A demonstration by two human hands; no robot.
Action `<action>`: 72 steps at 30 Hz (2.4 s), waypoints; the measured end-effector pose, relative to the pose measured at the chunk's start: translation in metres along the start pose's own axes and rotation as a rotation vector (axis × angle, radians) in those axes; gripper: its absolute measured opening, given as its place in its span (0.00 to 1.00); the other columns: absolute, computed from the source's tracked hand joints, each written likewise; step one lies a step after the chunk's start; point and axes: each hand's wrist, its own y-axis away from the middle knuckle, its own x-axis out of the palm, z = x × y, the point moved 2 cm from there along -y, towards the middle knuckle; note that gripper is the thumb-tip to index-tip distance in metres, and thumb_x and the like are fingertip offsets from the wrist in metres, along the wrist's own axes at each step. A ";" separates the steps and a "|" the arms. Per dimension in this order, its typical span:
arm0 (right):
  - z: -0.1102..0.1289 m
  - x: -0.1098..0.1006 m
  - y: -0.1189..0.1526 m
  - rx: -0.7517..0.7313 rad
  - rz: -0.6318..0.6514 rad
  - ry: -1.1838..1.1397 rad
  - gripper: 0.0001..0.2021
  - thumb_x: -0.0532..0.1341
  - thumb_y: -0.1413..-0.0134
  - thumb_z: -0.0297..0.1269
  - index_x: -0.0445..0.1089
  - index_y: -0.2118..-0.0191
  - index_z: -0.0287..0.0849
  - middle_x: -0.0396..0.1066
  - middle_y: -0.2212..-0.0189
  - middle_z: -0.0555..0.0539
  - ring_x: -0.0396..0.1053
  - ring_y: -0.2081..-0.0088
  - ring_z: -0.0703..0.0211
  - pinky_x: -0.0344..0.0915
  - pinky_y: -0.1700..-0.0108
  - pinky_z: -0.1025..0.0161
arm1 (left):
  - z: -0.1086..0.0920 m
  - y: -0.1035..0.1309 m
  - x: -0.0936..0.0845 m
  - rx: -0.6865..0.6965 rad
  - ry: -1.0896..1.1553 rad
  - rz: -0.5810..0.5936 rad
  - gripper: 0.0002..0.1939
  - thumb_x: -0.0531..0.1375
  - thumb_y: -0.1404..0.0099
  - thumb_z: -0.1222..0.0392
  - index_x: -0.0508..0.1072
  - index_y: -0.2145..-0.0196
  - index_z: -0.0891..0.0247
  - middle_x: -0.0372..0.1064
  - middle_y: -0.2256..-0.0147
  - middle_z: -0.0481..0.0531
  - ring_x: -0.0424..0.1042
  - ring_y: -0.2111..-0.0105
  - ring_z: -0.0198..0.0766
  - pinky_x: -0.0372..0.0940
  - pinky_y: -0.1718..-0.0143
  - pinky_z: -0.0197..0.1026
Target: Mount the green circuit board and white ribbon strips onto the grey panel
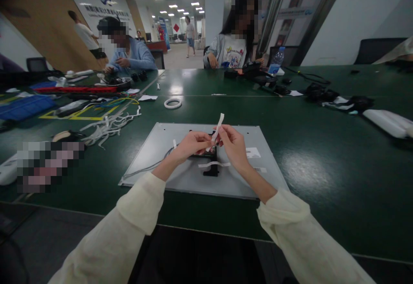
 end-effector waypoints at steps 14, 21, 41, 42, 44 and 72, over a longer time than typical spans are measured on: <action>-0.007 -0.005 0.001 -0.088 0.246 -0.302 0.08 0.60 0.49 0.41 0.74 0.67 0.45 0.68 0.59 0.47 0.64 0.54 0.54 0.60 0.50 0.58 | -0.001 0.000 -0.006 -0.016 0.072 -0.146 0.11 0.61 0.45 0.54 0.69 0.73 0.67 0.62 0.84 0.42 0.61 0.85 0.25 0.56 0.83 0.28; -0.003 -0.004 0.002 -0.110 0.243 -0.328 0.16 0.54 0.43 0.48 0.75 0.66 0.46 0.68 0.59 0.46 0.65 0.54 0.55 0.62 0.51 0.59 | 0.003 -0.002 -0.003 0.021 0.061 -0.068 0.10 0.58 0.42 0.55 0.69 0.71 0.67 0.68 0.79 0.46 0.65 0.84 0.26 0.59 0.83 0.28; -0.016 -0.008 -0.005 0.104 -0.044 -0.227 0.12 0.69 0.64 0.41 0.73 0.70 0.43 0.71 0.70 0.47 0.68 0.69 0.60 0.68 0.66 0.64 | -0.003 0.008 0.003 0.230 -0.208 0.080 0.14 0.60 0.43 0.55 0.70 0.61 0.66 0.68 0.71 0.47 0.63 0.82 0.24 0.59 0.78 0.31; -0.017 -0.009 -0.005 0.103 -0.066 -0.221 0.12 0.69 0.64 0.41 0.73 0.70 0.43 0.71 0.69 0.47 0.69 0.68 0.60 0.68 0.66 0.64 | -0.003 0.008 0.004 0.246 -0.218 0.080 0.16 0.61 0.44 0.54 0.70 0.60 0.65 0.68 0.70 0.47 0.63 0.82 0.25 0.59 0.78 0.31; -0.018 -0.010 -0.006 0.091 -0.100 -0.198 0.12 0.69 0.63 0.41 0.73 0.70 0.43 0.71 0.68 0.47 0.69 0.67 0.61 0.68 0.64 0.64 | -0.004 0.009 0.005 0.249 -0.221 0.074 0.19 0.62 0.45 0.53 0.68 0.57 0.65 0.68 0.67 0.48 0.65 0.81 0.25 0.59 0.77 0.32; -0.016 0.000 0.004 -0.044 -0.025 -0.002 0.16 0.61 0.49 0.40 0.66 0.54 0.42 0.71 0.65 0.46 0.68 0.65 0.60 0.66 0.62 0.62 | -0.047 0.043 -0.055 0.710 -1.091 -0.881 0.15 0.47 0.33 0.61 0.70 0.55 0.60 0.69 0.62 0.55 0.68 0.60 0.37 0.61 0.54 0.41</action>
